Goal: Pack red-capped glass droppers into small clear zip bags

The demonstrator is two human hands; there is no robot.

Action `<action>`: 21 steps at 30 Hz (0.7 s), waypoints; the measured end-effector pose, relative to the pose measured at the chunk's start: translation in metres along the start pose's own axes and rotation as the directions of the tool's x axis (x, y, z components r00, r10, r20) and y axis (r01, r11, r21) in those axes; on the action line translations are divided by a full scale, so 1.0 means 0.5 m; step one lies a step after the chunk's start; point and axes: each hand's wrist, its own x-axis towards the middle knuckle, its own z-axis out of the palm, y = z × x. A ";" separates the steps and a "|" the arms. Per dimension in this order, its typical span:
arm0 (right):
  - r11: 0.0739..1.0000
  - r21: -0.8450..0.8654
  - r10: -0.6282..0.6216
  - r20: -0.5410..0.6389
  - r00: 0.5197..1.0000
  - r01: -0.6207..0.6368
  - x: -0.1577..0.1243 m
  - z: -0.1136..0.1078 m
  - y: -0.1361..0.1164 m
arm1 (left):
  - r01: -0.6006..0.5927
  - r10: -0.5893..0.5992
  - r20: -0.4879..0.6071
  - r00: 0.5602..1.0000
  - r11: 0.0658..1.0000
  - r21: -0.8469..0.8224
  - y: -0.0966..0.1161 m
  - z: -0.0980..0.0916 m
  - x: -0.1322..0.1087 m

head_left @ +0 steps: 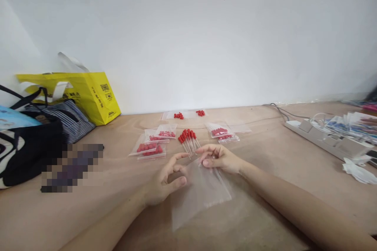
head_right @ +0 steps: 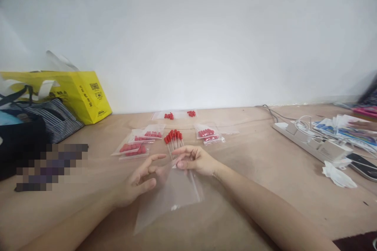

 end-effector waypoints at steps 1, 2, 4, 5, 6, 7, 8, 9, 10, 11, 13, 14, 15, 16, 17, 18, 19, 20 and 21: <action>0.996 -0.088 -0.013 -0.132 0.991 0.001 0.005 -0.008 0.011 | 0.095 -0.094 0.025 0.995 0.994 -0.051 -0.007 -0.005 0.003; 0.978 -0.209 -0.035 -0.247 0.968 -0.018 0.009 -0.017 0.021 | 0.176 -0.176 -0.001 0.984 0.983 -0.054 -0.014 -0.011 0.007; 0.876 -0.477 -0.125 -0.376 0.918 -0.076 0.012 -0.032 0.036 | 0.275 -0.268 -0.099 0.958 0.959 0.065 -0.027 -0.028 0.013; 0.801 -0.589 -0.174 -0.393 0.903 -0.102 0.011 -0.035 0.039 | 0.290 -0.264 -0.153 0.952 0.939 0.186 -0.031 -0.037 0.015; 0.730 -0.672 -0.212 -0.396 0.894 -0.124 0.009 -0.036 0.040 | 0.292 -0.237 -0.206 0.950 0.905 0.309 -0.032 -0.044 0.016; 0.674 -0.724 -0.233 -0.398 0.887 -0.148 0.005 -0.034 0.039 | 0.277 -0.184 -0.252 0.950 0.868 0.412 -0.032 -0.048 0.017; 0.638 -0.750 -0.236 -0.406 0.883 -0.174 0.001 -0.031 0.037 | 0.248 -0.121 -0.276 0.954 0.836 0.490 -0.028 -0.050 0.017; 0.616 -0.761 -0.228 -0.419 0.879 -0.203 -0.003 -0.027 0.034 | 0.206 -0.064 -0.270 0.961 0.818 0.537 -0.023 -0.047 0.016; 0.601 -0.766 -0.216 -0.432 0.875 -0.230 -0.008 -0.023 0.031 | 0.154 -0.021 -0.237 0.971 0.815 0.558 -0.018 -0.040 0.016; 0.586 -0.771 -0.205 -0.440 0.874 -0.251 -0.012 -0.021 0.029 | 0.096 0.001 -0.171 0.985 0.824 0.558 -0.012 -0.030 0.015; 0.553 -0.786 -0.176 -0.435 0.883 -0.276 -0.019 -0.018 0.027 | 0.007 -0.018 0.015 1.000 0.848 0.529 -0.002 -0.007 0.014; 0.540 -0.792 -0.160 -0.427 0.890 -0.283 -0.022 -0.018 0.027 | -0.020 -0.039 0.103 0.994 0.856 0.516 0.000 0.005 0.014; 0.536 -0.795 -0.141 -0.416 0.898 -0.284 -0.024 -0.019 0.027 | -0.033 -0.064 0.174 0.983 0.863 0.504 0.001 0.014 0.014; 0.543 -0.792 -0.120 -0.400 0.909 -0.277 -0.026 -0.020 0.028 | -0.036 -0.091 0.228 0.969 0.867 0.498 0.000 0.021 0.014; 0.561 -0.785 -0.103 -0.383 0.918 -0.264 -0.026 -0.021 0.029 | -0.031 -0.118 0.265 0.957 0.868 0.496 -0.001 0.025 0.014; 0.581 -0.776 -0.099 -0.368 0.925 -0.246 -0.026 -0.021 0.030 | -0.024 -0.141 0.290 0.947 0.867 0.498 -0.002 0.027 0.014; 0.598 -0.770 -0.114 -0.355 0.928 -0.222 -0.026 -0.020 0.031 | -0.018 -0.158 0.304 0.939 0.864 0.502 -0.004 0.027 0.014; 0.608 -0.770 -0.141 -0.345 0.928 -0.194 -0.025 -0.019 0.033 | -0.014 -0.168 0.311 0.935 0.862 0.508 -0.005 0.026 0.014; 0.611 -0.774 -0.173 -0.335 0.926 -0.166 -0.025 -0.017 0.034 | -0.014 -0.172 0.314 0.934 0.859 0.512 -0.006 0.024 0.014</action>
